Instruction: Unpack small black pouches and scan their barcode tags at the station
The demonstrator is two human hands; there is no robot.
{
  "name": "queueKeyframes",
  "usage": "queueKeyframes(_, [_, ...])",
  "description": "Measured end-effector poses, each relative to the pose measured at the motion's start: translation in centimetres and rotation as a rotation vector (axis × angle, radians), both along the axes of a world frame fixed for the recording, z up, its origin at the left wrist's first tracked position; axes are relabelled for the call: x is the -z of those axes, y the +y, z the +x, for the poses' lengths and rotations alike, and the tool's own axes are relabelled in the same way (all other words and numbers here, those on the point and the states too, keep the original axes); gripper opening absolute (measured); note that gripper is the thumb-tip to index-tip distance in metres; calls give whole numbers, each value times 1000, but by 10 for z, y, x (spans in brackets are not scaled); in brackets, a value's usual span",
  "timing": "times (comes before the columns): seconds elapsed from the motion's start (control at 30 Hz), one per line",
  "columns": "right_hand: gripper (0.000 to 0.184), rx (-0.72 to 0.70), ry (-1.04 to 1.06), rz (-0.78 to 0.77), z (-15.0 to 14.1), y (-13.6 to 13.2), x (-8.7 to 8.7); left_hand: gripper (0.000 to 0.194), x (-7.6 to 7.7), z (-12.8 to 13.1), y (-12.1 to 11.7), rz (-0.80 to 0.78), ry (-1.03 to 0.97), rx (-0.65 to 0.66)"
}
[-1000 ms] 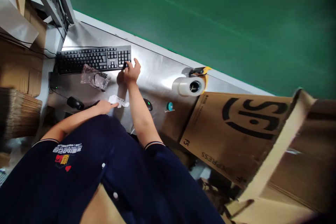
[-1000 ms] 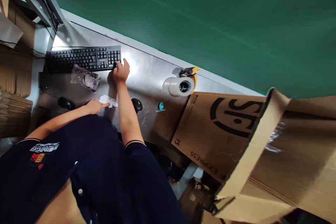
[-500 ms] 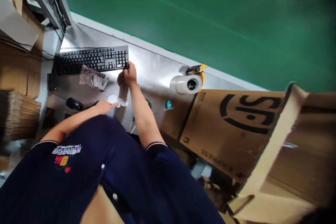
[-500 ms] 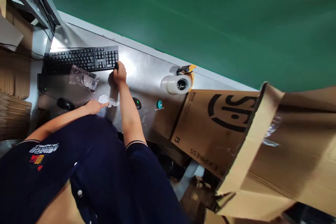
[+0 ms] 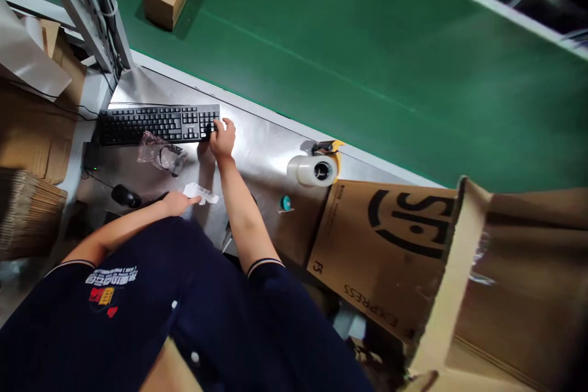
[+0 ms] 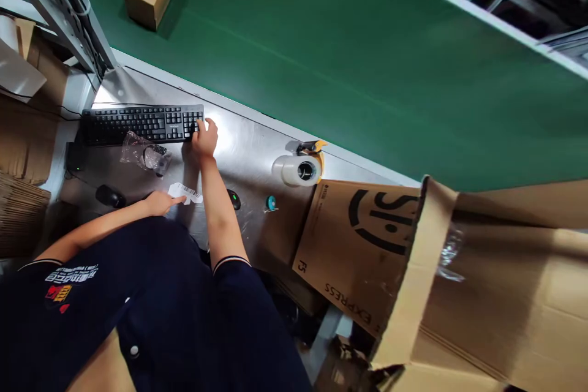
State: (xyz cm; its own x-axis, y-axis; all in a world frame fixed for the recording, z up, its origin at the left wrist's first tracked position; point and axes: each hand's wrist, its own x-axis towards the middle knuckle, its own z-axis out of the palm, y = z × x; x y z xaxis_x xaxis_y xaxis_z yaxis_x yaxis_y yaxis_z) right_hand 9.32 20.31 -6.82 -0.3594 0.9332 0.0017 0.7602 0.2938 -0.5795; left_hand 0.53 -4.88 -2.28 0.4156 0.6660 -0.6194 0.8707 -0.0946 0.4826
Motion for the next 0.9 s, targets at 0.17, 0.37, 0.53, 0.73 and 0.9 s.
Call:
queueKeyframes(0.17, [51,24,-10,-35,-3,-2,3,65,-2,-1,1,-10,-6,-5])
queueKeyframes(0.37, [43,16,34,-6,0,5,17,69,5,-2,2,-37,-5,-2])
queueKeyframes(0.53, [43,24,-8,-17,1,6,24,69,4,-3,2,-24,12,24])
queueKeyframes(0.73, [60,140,85,-60,10,0,36,68,-4,-2,5,-29,30,28])
queueKeyframes(0.9, [63,117,113,-122,18,-24,32,67,-6,0,5,-34,49,36])
